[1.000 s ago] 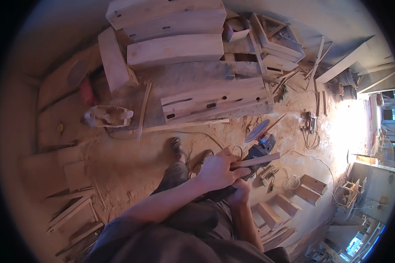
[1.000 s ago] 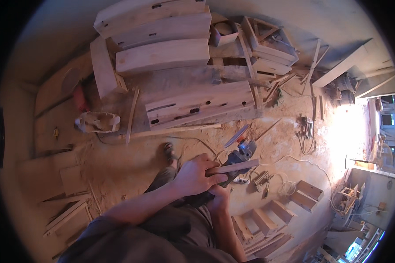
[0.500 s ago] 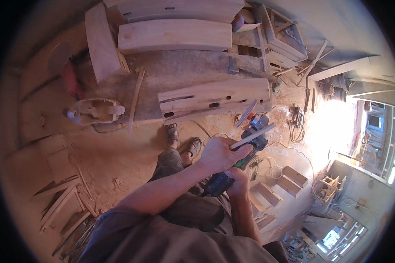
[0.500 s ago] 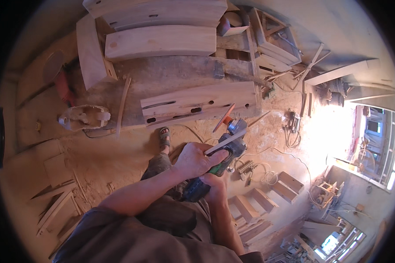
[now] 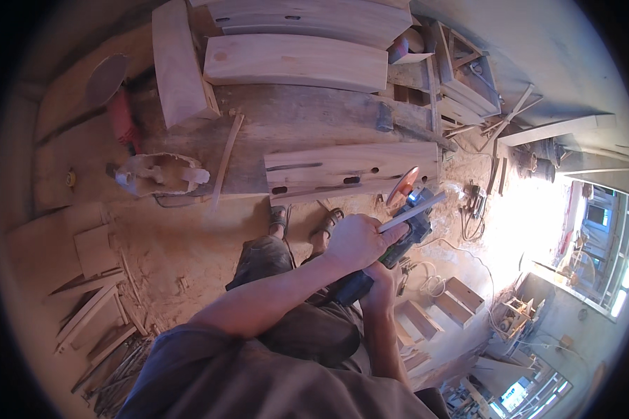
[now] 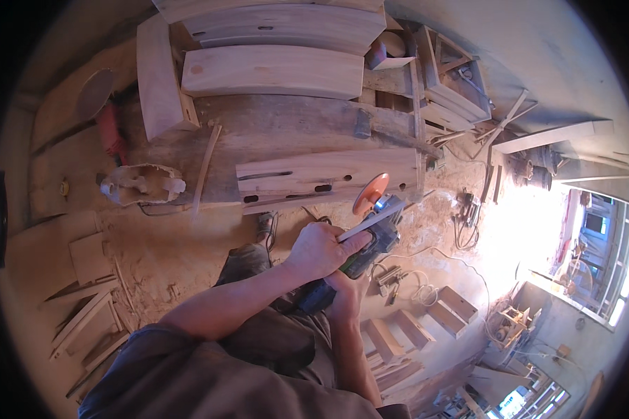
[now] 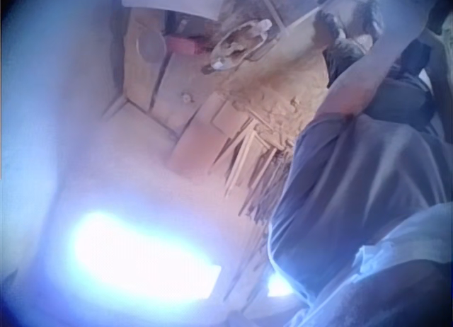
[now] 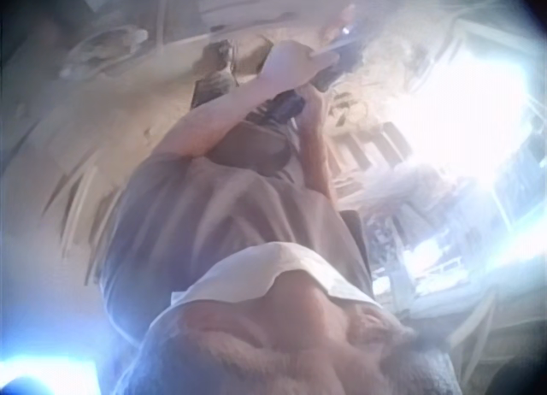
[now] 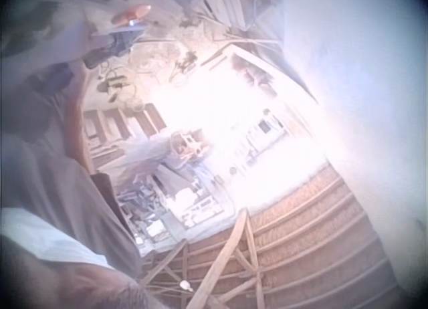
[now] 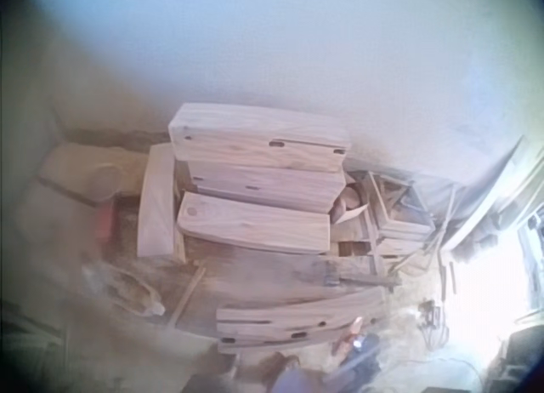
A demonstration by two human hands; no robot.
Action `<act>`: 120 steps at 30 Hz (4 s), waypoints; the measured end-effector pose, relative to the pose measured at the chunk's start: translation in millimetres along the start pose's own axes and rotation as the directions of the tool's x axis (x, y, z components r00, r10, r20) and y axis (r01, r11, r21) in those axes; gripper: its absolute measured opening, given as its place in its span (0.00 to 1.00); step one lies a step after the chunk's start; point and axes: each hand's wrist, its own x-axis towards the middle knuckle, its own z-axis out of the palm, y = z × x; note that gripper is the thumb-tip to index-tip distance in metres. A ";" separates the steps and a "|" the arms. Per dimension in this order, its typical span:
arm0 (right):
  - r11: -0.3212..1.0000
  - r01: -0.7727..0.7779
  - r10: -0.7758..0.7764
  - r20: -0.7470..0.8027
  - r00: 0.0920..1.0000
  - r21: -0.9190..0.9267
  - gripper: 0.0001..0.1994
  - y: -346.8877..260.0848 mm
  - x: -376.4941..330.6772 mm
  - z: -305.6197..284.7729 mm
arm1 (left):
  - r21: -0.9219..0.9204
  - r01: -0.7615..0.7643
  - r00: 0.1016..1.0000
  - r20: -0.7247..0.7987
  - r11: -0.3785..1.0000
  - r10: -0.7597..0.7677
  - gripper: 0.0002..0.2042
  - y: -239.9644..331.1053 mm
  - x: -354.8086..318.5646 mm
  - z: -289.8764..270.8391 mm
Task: The person grinds a wooden board with an angle grinder, applies glue to a slot, hammers a wooden insert into the board, and cuts off the excess wood with a bow saw.
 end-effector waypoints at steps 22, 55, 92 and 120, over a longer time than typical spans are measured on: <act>0.876 0.124 -0.085 0.105 0.991 -0.466 0.23 -18.1 48.6 -66.3 | 0.633 0.191 0.972 -0.228 0.750 -0.055 0.13 -88.0 9.2 -137.2; 0.616 0.203 0.082 0.319 0.944 -0.761 0.33 14.1 43.9 71.8 | 0.138 0.420 0.907 -0.059 0.897 -0.416 0.14 -156.3 14.9 -172.1; 0.774 0.103 0.038 0.207 0.978 -0.625 0.30 3.4 61.8 75.7 | 0.107 0.262 0.963 -0.098 0.959 -0.253 0.14 -158.4 2.3 -172.0; 0.875 0.042 0.037 0.153 0.987 -0.482 0.24 -20.1 56.5 43.2 | -0.436 0.316 0.936 0.000 0.842 -0.352 0.07 -175.2 -1.0 -170.0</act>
